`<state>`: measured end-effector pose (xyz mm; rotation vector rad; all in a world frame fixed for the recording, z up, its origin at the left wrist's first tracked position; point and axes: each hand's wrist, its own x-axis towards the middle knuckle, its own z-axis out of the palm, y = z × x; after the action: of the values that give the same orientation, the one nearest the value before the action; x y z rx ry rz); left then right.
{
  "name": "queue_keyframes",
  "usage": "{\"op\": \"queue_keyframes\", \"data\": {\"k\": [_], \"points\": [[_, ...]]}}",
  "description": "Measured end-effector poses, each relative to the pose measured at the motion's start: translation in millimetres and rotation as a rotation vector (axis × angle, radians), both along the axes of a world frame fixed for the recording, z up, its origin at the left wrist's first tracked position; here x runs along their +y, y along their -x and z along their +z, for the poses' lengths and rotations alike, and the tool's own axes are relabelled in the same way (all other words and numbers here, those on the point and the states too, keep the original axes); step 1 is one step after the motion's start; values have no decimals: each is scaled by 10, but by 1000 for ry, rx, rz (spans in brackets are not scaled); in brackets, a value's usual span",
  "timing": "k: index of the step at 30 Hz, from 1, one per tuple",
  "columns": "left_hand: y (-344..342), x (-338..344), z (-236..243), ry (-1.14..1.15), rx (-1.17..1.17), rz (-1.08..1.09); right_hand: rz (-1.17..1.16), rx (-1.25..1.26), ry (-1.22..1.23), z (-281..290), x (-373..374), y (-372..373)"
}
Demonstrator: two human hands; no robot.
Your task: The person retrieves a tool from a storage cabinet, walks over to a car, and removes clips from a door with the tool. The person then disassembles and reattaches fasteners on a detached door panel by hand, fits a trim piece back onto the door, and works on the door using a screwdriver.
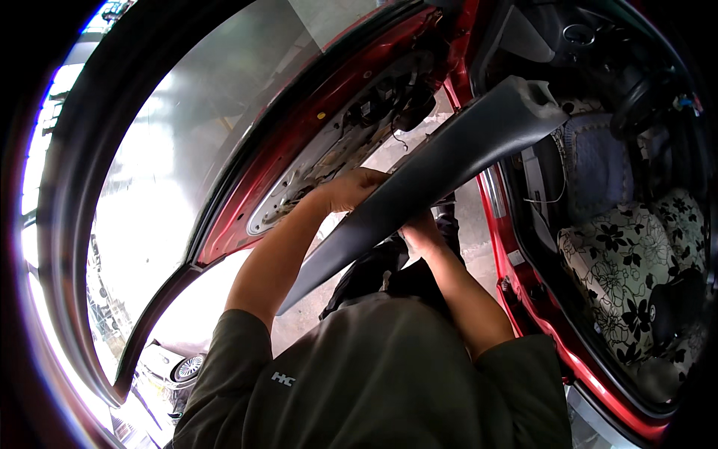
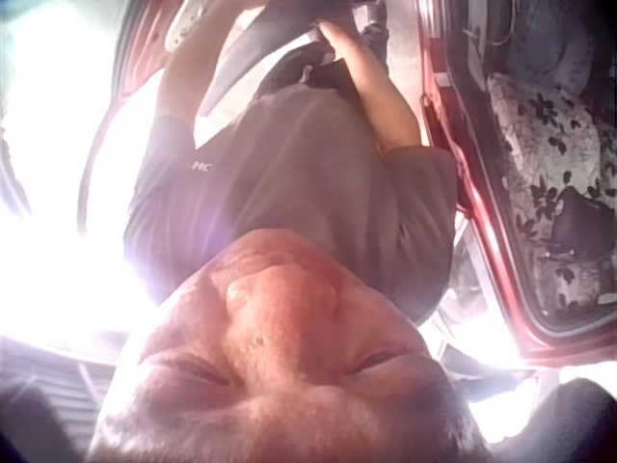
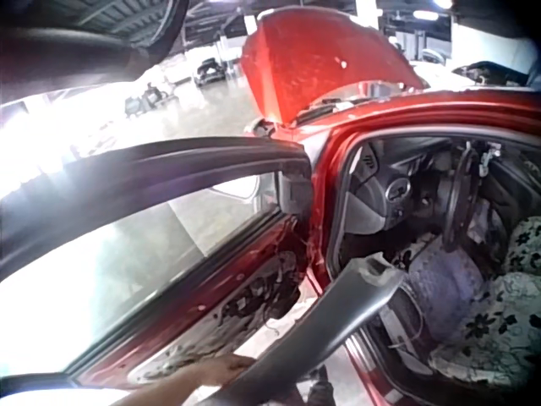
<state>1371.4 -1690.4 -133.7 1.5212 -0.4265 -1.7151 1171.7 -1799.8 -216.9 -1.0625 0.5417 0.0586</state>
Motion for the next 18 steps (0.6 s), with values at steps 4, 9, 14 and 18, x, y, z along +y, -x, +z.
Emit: {"op": "queue_keyframes", "data": {"k": [4, 9, 14, 18], "points": [[-173, 91, -122, 200, -455, -245, -60, 34, -135, 22, 90, -96], [-115, -131, 250, -41, 90, 301, -170, -51, -66, -132, 204, -161], [3, -140, 746, 111, -779, -280, -193, 103, -373, -34, 206, -307], [270, -153, 925, -183, -1009, -154, -178, 189, -381, 93, 76, -347]]}}
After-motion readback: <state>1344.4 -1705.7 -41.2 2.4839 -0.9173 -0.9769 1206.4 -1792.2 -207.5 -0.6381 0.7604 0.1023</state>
